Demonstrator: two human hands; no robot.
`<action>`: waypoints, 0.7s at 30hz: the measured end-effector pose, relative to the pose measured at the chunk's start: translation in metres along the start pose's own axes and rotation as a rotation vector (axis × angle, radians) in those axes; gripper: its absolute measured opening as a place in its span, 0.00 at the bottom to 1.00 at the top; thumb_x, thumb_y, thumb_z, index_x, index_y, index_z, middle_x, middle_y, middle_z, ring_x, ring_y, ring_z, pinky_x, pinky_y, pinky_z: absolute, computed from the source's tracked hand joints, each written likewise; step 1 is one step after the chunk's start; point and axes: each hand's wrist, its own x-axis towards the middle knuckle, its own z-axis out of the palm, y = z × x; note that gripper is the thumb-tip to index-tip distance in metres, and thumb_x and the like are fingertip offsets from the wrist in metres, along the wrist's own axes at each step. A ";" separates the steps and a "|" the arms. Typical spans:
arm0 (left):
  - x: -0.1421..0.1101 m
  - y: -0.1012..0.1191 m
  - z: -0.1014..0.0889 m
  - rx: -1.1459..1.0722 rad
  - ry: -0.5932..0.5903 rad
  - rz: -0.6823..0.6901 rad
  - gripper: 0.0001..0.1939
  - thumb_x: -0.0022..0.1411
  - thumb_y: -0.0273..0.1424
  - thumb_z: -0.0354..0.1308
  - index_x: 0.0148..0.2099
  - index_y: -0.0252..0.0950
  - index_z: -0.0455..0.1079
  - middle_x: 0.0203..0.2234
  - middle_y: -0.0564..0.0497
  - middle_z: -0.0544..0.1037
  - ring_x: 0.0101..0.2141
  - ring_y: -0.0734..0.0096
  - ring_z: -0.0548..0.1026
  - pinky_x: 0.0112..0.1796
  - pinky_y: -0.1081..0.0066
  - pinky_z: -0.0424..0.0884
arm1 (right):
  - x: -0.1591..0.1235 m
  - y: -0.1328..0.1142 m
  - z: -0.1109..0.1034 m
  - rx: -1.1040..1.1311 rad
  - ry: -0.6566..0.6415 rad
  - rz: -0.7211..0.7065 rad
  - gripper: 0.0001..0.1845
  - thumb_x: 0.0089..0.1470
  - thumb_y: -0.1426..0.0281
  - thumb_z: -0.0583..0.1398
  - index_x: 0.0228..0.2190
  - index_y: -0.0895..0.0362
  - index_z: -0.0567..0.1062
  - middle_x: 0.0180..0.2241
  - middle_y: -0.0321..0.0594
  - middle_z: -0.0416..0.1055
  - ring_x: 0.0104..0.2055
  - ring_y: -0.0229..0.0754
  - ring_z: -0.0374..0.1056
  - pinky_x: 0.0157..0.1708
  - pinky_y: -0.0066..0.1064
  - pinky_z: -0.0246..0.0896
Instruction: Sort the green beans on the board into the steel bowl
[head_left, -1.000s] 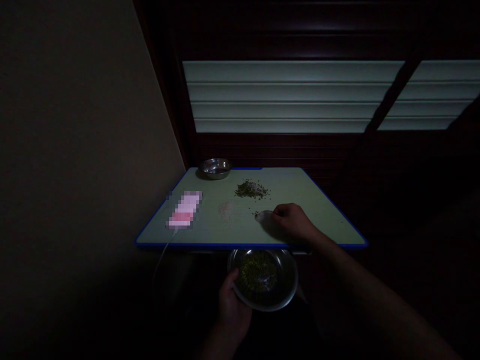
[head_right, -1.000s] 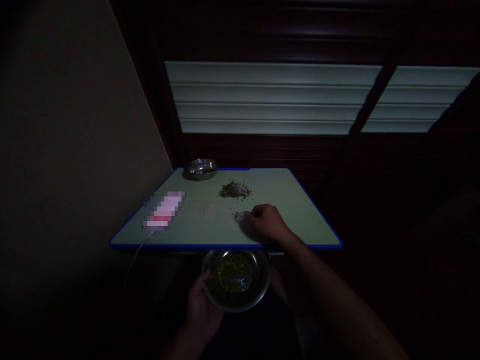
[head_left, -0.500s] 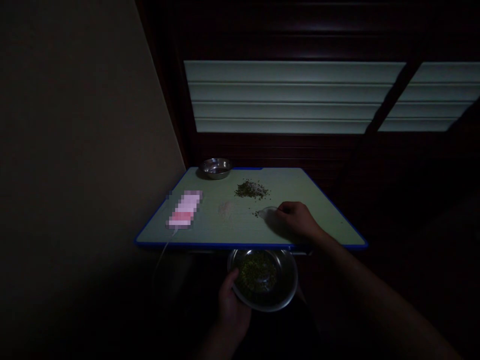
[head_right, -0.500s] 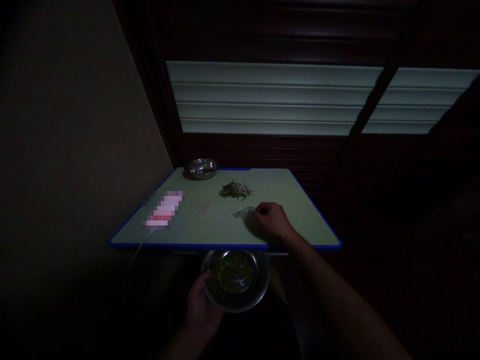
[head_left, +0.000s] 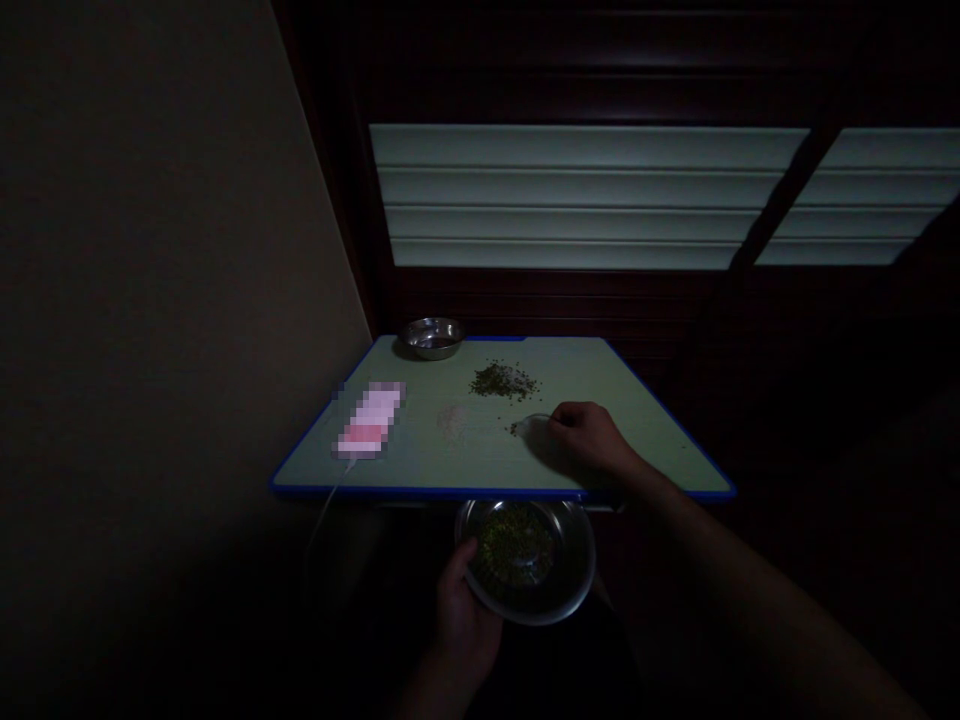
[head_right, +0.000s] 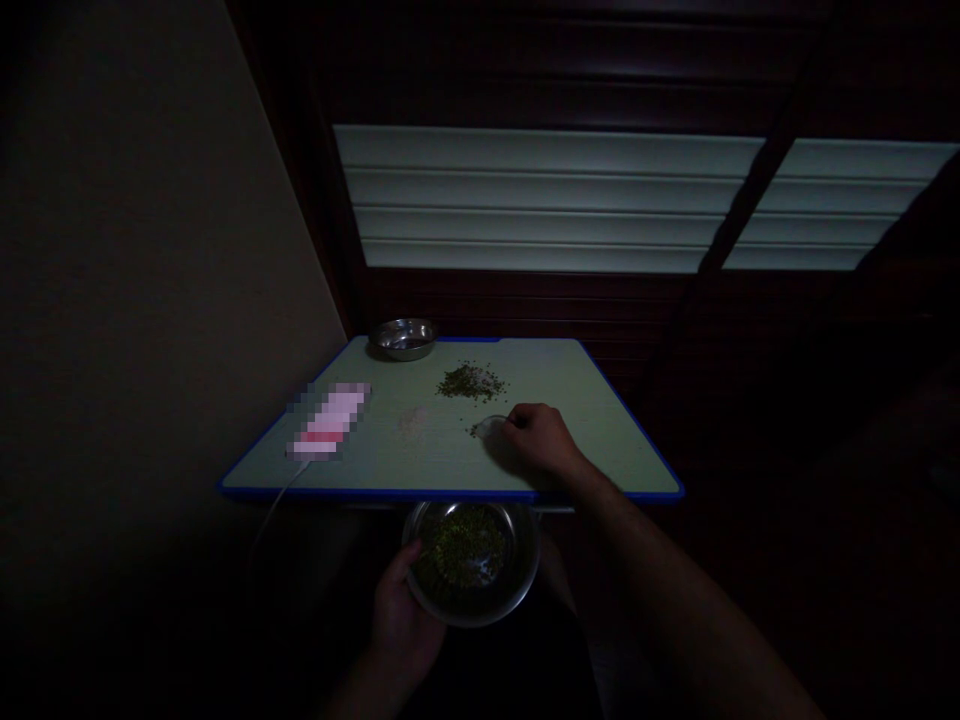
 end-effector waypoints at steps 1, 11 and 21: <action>0.001 0.000 -0.001 0.003 0.000 0.002 0.15 0.59 0.29 0.57 0.48 0.34 0.76 0.33 0.45 0.84 0.38 0.58 0.81 0.48 0.56 0.73 | 0.000 0.000 0.001 0.010 -0.004 0.003 0.10 0.46 0.66 0.56 0.21 0.57 0.72 0.20 0.37 0.69 0.24 0.37 0.63 0.24 0.28 0.54; 0.002 -0.002 -0.003 0.000 0.007 0.009 0.14 0.58 0.28 0.57 0.46 0.36 0.77 0.32 0.47 0.84 0.36 0.61 0.81 0.47 0.58 0.74 | 0.003 0.004 0.002 -0.030 0.005 0.020 0.11 0.48 0.66 0.56 0.23 0.58 0.74 0.22 0.39 0.72 0.25 0.38 0.64 0.25 0.29 0.54; 0.000 -0.001 -0.002 0.005 -0.002 0.010 0.15 0.58 0.29 0.56 0.47 0.35 0.76 0.33 0.45 0.84 0.39 0.58 0.81 0.49 0.55 0.72 | 0.010 -0.002 0.000 -0.168 -0.030 -0.162 0.10 0.50 0.68 0.56 0.26 0.58 0.76 0.23 0.38 0.72 0.25 0.37 0.63 0.26 0.28 0.53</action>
